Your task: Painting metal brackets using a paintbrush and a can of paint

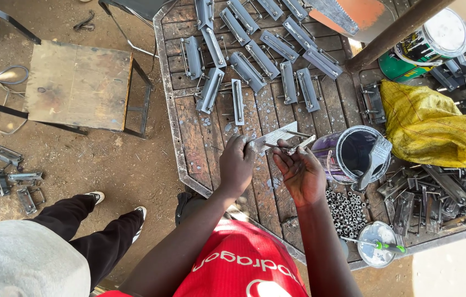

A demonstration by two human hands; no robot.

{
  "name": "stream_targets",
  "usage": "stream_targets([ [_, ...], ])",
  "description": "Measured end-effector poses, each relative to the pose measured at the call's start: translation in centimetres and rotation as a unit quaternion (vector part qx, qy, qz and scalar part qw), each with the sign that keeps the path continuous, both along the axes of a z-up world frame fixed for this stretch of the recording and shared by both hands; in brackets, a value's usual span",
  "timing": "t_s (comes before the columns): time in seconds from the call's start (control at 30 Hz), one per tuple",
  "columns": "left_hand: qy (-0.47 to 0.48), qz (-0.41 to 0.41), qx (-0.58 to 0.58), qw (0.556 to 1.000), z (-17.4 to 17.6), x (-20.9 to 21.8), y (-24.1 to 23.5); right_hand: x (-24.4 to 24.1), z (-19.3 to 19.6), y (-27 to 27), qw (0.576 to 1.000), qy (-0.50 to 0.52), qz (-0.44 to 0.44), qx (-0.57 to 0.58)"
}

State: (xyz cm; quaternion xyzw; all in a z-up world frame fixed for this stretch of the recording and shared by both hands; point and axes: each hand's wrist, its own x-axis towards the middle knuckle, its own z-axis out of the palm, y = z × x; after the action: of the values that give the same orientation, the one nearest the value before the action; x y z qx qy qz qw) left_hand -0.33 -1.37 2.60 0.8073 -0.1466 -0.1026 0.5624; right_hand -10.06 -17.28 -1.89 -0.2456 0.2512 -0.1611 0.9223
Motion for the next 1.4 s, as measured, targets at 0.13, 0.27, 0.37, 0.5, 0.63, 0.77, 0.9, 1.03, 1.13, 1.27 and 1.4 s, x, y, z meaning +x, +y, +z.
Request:
stream_targets([
  [0.13, -0.004, -0.011, 0.024, 1.000, -1.1, -0.1, -0.1, 0.0, -0.8, -0.4, 1.000, -0.016, -0.009, 0.019],
  [0.27, 0.002, 0.000, 0.012, 1.000, -0.8, -0.1, -0.1, -0.1, -0.8, 0.1, 0.999, -0.017, -0.015, 0.025],
  [0.37, -0.014, -0.002, 0.017, 1.000, -1.2, 0.2, 0.0, 0.0, -0.3, 0.7, 0.999, -0.015, -0.015, 0.027],
  [0.5, -0.010, -0.014, 0.026, 1.000, -0.4, 0.3, 0.1, 0.3, 1.9, 1.5, 1.000, -0.005, -0.022, 0.018],
  [0.63, -0.020, -0.045, 0.017, 0.999, 0.3, -0.2, -0.4, 0.4, 3.2, 2.3, 1.000, -0.001, -0.026, 0.014],
  [0.77, -0.024, -0.067, 0.046, 0.996, -0.6, 0.0, 0.2, 0.2, 4.4, 2.1, 0.982, 0.141, 0.004, -0.126],
  [0.9, -0.051, -0.076, 0.008, 0.996, -2.1, 0.6, 0.3, -0.9, 5.1, 0.5, 0.941, 0.255, 0.017, -0.220],
  [1.03, -0.040, -0.077, 0.027, 0.996, -2.9, 0.9, 0.7, -2.4, 2.7, -1.6, 0.942, 0.257, 0.000, -0.216],
  [1.13, -0.030, -0.079, 0.029, 0.996, -3.3, 0.7, 1.1, -2.8, 2.2, -2.0, 0.928, 0.261, 0.012, -0.265],
  [1.27, 0.122, -0.048, 0.023, 0.991, -4.4, 0.0, 2.0, -3.3, 2.0, -2.4, 0.916, 0.258, -0.006, -0.307],
  [1.4, 0.229, -0.012, -0.027, 0.973, -7.2, -0.2, 3.2, -4.9, 0.2, -3.5, 0.865, 0.324, 0.026, -0.383],
])
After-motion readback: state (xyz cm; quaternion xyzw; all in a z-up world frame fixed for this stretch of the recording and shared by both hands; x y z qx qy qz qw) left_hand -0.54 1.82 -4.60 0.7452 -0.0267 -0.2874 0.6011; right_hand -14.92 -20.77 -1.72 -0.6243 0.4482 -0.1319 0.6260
